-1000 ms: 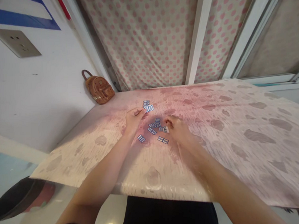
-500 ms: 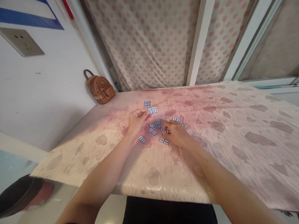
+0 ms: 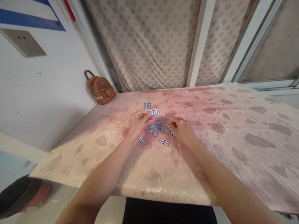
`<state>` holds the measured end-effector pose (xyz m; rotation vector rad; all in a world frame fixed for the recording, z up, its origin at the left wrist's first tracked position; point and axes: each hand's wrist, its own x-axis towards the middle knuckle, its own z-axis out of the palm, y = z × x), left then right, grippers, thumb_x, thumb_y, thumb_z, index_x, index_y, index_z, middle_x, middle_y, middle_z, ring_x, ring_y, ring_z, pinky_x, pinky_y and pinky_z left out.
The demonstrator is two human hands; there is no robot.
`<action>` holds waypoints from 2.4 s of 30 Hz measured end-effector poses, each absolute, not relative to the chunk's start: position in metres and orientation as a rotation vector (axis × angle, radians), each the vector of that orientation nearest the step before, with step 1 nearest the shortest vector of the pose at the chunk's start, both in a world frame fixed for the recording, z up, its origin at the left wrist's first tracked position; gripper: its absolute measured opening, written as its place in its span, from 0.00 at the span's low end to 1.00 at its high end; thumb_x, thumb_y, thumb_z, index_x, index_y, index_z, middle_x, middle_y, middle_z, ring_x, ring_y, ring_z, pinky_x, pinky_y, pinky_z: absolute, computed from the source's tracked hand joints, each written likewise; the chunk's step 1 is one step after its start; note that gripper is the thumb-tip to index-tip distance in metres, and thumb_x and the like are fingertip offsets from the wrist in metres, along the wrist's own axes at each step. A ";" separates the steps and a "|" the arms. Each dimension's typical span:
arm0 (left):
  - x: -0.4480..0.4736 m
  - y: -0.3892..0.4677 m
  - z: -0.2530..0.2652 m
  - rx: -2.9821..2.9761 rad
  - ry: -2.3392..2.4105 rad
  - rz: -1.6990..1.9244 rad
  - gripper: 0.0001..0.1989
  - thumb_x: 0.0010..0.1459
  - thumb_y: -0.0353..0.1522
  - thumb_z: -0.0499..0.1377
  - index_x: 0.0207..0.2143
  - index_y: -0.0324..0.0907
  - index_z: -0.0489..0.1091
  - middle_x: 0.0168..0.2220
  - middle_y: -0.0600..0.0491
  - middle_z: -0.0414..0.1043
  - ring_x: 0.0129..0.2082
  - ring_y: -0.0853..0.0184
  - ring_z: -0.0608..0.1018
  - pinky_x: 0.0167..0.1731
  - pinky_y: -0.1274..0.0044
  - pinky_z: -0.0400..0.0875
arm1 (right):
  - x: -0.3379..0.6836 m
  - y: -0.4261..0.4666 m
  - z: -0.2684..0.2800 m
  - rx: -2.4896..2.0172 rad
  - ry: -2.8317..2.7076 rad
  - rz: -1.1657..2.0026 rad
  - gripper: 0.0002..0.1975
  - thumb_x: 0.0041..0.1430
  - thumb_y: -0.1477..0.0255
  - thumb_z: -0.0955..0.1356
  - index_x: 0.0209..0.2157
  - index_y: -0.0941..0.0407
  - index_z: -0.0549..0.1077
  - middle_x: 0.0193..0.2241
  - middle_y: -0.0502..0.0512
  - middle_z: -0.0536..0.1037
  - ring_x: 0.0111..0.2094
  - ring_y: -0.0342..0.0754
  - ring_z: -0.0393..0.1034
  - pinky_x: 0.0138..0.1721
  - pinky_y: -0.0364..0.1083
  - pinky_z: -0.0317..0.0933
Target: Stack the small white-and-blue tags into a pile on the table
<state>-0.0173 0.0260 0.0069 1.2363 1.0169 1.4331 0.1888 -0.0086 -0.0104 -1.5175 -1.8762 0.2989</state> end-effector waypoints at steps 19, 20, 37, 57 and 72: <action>-0.014 0.025 0.007 1.200 1.024 1.420 0.04 0.52 0.30 0.66 0.29 0.37 0.76 0.28 0.51 0.79 0.29 0.67 0.81 0.30 0.79 0.75 | 0.174 -0.008 -0.027 -1.491 -2.090 0.319 0.06 0.51 0.77 0.66 0.27 0.53 0.64 0.28 0.52 0.73 0.31 0.47 0.66 0.32 0.45 0.54; -0.014 0.025 0.007 1.204 1.026 1.419 0.04 0.52 0.30 0.66 0.29 0.37 0.76 0.28 0.51 0.79 0.28 0.68 0.81 0.29 0.79 0.74 | 0.173 -0.009 -0.028 -1.492 -2.087 0.327 0.05 0.51 0.77 0.65 0.28 0.53 0.65 0.28 0.52 0.74 0.31 0.47 0.67 0.32 0.45 0.54; -0.015 0.026 0.003 1.230 1.013 1.412 0.07 0.51 0.33 0.67 0.30 0.37 0.76 0.28 0.50 0.79 0.29 0.67 0.81 0.30 0.78 0.75 | 0.171 -0.009 -0.031 -1.526 -2.122 0.265 0.09 0.51 0.73 0.70 0.28 0.53 0.63 0.31 0.54 0.74 0.35 0.50 0.68 0.34 0.46 0.54; -0.013 0.033 -0.008 1.230 0.965 1.357 0.04 0.52 0.30 0.66 0.28 0.37 0.75 0.26 0.52 0.78 0.29 0.65 0.82 0.33 0.75 0.77 | 0.175 -0.010 -0.017 -1.310 -1.917 0.762 0.17 0.59 0.73 0.59 0.48 0.55 0.72 0.22 0.49 0.74 0.22 0.46 0.66 0.26 0.45 0.57; -0.010 0.030 -0.012 1.337 0.976 1.253 0.05 0.54 0.31 0.66 0.29 0.37 0.76 0.28 0.50 0.80 0.28 0.67 0.81 0.30 0.79 0.72 | 0.178 -0.012 -0.004 -1.307 -1.683 0.641 0.12 0.57 0.62 0.63 0.25 0.53 0.67 0.20 0.49 0.71 0.23 0.46 0.67 0.26 0.45 0.58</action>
